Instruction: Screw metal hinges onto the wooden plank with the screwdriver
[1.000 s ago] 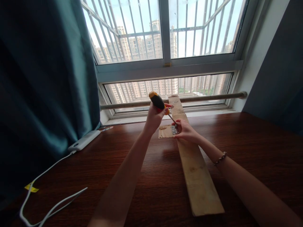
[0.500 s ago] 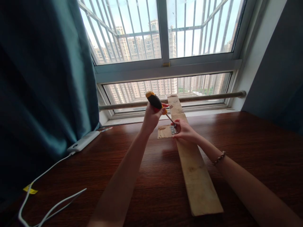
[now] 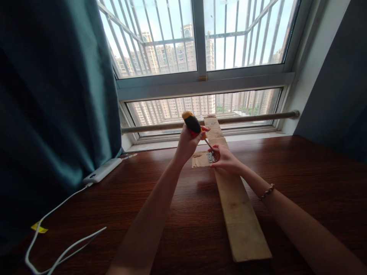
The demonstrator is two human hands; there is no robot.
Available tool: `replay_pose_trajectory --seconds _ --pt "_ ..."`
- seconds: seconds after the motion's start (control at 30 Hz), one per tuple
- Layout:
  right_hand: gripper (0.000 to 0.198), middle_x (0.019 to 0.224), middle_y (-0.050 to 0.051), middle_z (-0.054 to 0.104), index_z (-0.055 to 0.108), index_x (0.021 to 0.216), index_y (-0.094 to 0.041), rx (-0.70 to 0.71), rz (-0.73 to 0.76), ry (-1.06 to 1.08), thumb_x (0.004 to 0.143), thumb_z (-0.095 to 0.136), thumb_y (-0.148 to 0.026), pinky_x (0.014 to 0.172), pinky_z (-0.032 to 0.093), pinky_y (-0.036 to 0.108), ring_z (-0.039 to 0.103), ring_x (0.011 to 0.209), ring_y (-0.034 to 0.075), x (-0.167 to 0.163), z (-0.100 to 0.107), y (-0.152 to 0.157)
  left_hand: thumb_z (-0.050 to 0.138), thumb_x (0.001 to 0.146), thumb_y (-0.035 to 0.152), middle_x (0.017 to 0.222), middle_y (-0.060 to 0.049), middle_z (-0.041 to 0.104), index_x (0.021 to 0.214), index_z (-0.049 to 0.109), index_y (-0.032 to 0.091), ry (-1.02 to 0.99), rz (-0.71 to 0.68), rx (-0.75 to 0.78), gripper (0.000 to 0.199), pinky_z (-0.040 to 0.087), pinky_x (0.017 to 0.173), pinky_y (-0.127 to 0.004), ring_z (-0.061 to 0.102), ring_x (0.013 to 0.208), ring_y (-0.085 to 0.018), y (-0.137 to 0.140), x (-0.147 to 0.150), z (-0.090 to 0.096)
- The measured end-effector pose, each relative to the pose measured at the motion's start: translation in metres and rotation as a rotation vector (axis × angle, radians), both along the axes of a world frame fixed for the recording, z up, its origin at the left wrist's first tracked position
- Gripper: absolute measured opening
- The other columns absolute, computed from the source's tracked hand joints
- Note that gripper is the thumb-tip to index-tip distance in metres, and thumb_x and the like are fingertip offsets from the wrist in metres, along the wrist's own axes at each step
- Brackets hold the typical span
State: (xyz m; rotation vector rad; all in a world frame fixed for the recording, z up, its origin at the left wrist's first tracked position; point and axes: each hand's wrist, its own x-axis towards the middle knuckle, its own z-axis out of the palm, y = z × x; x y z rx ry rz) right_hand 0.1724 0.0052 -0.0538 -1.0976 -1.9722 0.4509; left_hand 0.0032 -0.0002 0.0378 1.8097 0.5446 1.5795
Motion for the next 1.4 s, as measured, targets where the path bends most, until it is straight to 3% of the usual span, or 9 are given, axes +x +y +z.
replay_pose_trajectory --seconds 0.43,0.6,0.7,0.9,1.03,1.27,1.4 --pt "0.063 0.111 0.008 0.055 0.05 0.107 -0.017 0.004 0.009 -0.026 0.051 0.079 -0.024 0.093 0.038 0.04 0.048 0.107 0.026 0.0 0.001 -0.001 0.061 0.069 0.015 0.082 -0.003 0.065 0.088 0.042 0.019 0.033 0.079 0.032 0.027 0.046 0.076 -0.034 0.061 0.08 -0.017 -0.008 0.004 0.0" --pt "0.062 0.111 0.008 0.054 0.051 0.107 -0.017 0.005 0.018 -0.024 0.052 0.078 -0.025 0.093 0.039 0.04 0.048 0.106 0.025 0.001 0.001 -0.001 0.065 0.066 0.017 0.072 -0.001 0.061 0.083 0.042 0.019 -0.005 0.068 -0.031 0.029 0.048 0.065 -0.031 0.061 0.069 -0.015 -0.01 0.008 0.001" --pt "0.062 0.113 0.009 0.052 0.053 0.106 -0.017 0.011 0.0 -0.028 0.05 0.078 -0.026 0.094 0.038 0.041 0.046 0.108 0.027 0.001 0.001 -0.001 0.071 0.062 0.022 0.068 -0.001 0.061 0.079 0.044 0.018 -0.017 0.133 -0.04 0.032 0.048 0.061 -0.03 0.059 0.062 -0.014 -0.008 0.007 0.001" --pt "0.062 0.112 0.008 0.053 0.052 0.106 -0.018 0.018 0.01 -0.026 0.051 0.078 -0.025 0.094 0.038 0.041 0.047 0.107 0.026 0.0 0.001 -0.001 0.075 0.058 0.023 0.081 -0.004 0.063 0.08 0.053 0.016 -0.025 0.166 0.015 0.033 0.05 0.068 -0.031 0.062 0.079 -0.018 -0.001 0.0 -0.001" --pt "0.059 0.11 0.008 0.055 0.053 0.104 -0.017 0.02 0.008 -0.039 0.051 0.078 -0.025 0.093 0.038 0.041 0.047 0.107 0.026 0.001 0.002 -0.002 0.078 0.053 0.022 0.074 -0.001 0.06 0.076 0.054 0.016 -0.042 0.232 0.022 0.034 0.051 0.067 -0.03 0.061 0.075 -0.017 0.002 -0.002 -0.001" --pt "0.065 0.111 0.009 0.054 0.049 0.107 -0.016 -0.026 0.033 0.023 0.051 0.078 -0.026 0.093 0.039 0.041 0.049 0.108 0.026 0.0 -0.001 0.0 0.064 0.068 0.014 0.089 -0.004 0.061 0.092 0.045 0.018 -0.018 0.019 0.041 0.031 0.05 0.077 -0.036 0.06 0.087 -0.018 -0.001 0.005 -0.006" --pt "0.067 0.111 0.009 0.054 0.048 0.109 -0.017 -0.034 0.05 0.064 0.05 0.079 -0.026 0.095 0.039 0.041 0.05 0.109 0.026 0.0 -0.003 0.001 0.056 0.074 0.012 0.09 -0.004 0.056 0.094 0.04 0.02 0.021 -0.009 0.098 0.027 0.049 0.078 -0.034 0.058 0.089 -0.016 0.001 0.012 -0.016"
